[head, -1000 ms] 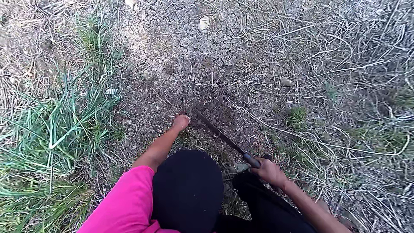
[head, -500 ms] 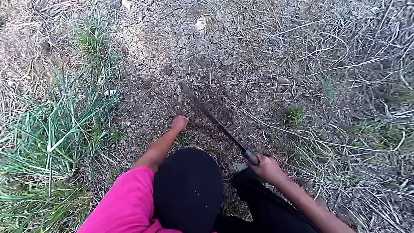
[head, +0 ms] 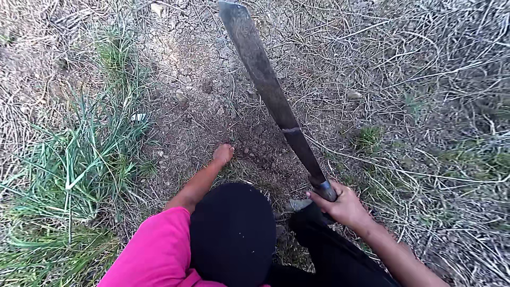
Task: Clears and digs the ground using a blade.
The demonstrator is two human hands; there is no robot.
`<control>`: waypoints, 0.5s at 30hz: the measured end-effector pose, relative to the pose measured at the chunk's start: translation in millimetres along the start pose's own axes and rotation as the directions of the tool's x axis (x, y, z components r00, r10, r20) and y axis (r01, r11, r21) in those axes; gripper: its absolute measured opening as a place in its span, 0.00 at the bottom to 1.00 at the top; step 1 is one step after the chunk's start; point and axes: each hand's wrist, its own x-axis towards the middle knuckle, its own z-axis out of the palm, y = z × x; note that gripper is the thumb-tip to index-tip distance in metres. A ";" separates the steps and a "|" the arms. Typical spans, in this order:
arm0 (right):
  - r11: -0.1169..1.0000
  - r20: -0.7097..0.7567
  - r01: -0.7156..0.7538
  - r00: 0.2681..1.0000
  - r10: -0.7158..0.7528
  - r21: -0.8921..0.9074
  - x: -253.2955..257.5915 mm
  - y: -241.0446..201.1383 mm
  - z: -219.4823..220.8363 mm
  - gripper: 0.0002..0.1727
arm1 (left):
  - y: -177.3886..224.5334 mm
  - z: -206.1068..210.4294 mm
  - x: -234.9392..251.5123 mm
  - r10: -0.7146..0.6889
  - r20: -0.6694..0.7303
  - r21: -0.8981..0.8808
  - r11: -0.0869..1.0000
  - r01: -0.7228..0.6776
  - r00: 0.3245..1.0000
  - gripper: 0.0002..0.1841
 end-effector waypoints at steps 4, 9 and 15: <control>0.866 0.245 -0.292 0.878 0.411 -0.406 4.7 37.2 4.6 0.24 | 1.0 2.2 -1.6 -0.003 -0.015 0.019 1.000 0.003 1.000 0.22; 0.805 0.283 -0.366 0.800 0.529 -0.468 2.3 61.1 -5.3 0.25 | 0.5 2.7 -3.4 0.003 -0.002 0.043 0.999 -0.002 1.000 0.22; 0.978 0.142 -0.206 0.967 0.210 -0.043 -15.1 21.3 -20.4 0.17 | -2.9 2.8 -0.3 0.003 0.007 0.041 0.999 -0.003 1.000 0.22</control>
